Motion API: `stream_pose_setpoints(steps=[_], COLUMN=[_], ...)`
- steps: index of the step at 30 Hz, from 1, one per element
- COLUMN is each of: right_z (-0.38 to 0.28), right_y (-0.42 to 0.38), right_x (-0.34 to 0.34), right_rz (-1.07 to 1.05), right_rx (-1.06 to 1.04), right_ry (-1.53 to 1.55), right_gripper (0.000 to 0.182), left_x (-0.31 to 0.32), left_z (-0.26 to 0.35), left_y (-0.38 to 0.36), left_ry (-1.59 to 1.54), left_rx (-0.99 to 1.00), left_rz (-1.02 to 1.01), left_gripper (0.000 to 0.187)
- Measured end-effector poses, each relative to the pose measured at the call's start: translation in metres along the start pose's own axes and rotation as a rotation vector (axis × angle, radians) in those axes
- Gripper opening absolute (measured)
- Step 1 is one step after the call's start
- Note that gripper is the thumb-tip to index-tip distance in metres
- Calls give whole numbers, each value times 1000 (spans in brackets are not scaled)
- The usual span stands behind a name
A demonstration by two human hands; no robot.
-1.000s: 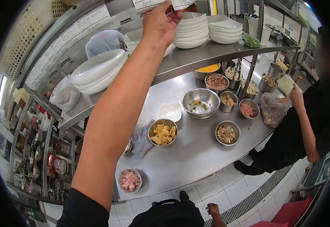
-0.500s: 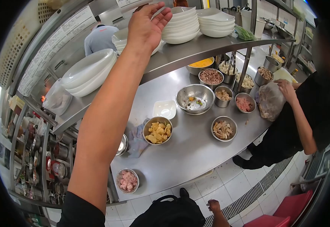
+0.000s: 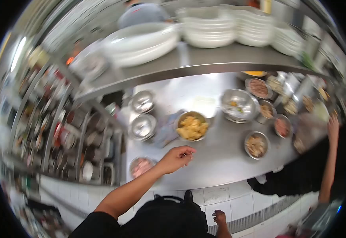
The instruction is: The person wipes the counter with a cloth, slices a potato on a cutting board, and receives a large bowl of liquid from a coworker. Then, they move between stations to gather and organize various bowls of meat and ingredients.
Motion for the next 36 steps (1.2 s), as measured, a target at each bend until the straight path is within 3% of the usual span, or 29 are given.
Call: stream_pose_setpoints(steps=[5, 7, 12, 13, 15, 16, 17, 18, 19, 21, 22, 23, 26, 28, 30, 33, 35, 36], right_z=[-34, -48, -91, -88, -76, -90, -100, -108, -112, -134, -146, -156, -180, -192, -199, -205, -206, -211], right_y=[1, 3, -4, 4, 21, 0, -21, -44, -67, -125, -155, -182, -241, -265, -273, -272, -265, -282], right_x=[-7, -8, 9, 3, -13, 8, 10, 15, 25, 78, 110, 144, 232, 282, 327, 402, 449, 483], right_rz=[-70, -34, -31, -35, -285, 30, 37, -48, -133, 144, 221, 275, 351, 351, 341, 128, 100, 56], right_rx=[25, 10, -19, -25, -440, -70, -79, -483, -888, -794, -806, -835, -959, -1042, -1075, -728, -779, -928], right_ry=[-148, -214, -355, -379, -493, -380, -387, -692, -988, -953, -948, -951, -965, -974, -966, -585, -869, -950], right_gripper=[36, 35, 25, 25, 29, 33, 33, 31, 32, 30, 29, 29, 27, 26, 26, 28, 30, 30], left_x=[-65, -105, -223, -255, -343, -390, -425, -467, -503, -564, -594, -624, -681, -689, -735, -744, -741, -739], left_z=[-71, -104, -129, -141, -192, -218, -217, -226, -234, -255, -269, -280, -317, -320, -393, -391, -386, -384], left_y=[-84, -110, -195, -213, -250, -270, -295, -317, -338, -371, -380, -386, -389, -391, -382, -390, -396, -399], left_ry=[-101, -123, -335, -256, 48, 304, 333, 460, 523, 583, 731, 879, 775, 609, 588, 472, 396, 360], left_rx=[-80, 26, -72, -73, -143, -80, -198, -310, -400, -465, -591, -714, -744, -708, -646, -651, -654, -651], left_rz=[377, 576, 970, 1087, 1365, 1595, 1698, 1776, 1802, 1810, 1774, 1735, 1751, 1635, 1708, 1665, 1639, 1628], left_gripper=[27, 26, 29, 28, 25, 20, 22, 23, 24, 26, 27, 28, 32, 31, 30, 31, 31, 31])
Point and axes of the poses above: each hand's wrist, its own y-axis towards the middle knuckle, its own x-axis out of the palm, z = x × y, the point moved 1 cm from there along y, towards the middle knuckle, and after that the axes turned 4 degrees about -x, right-handed, at the moved point
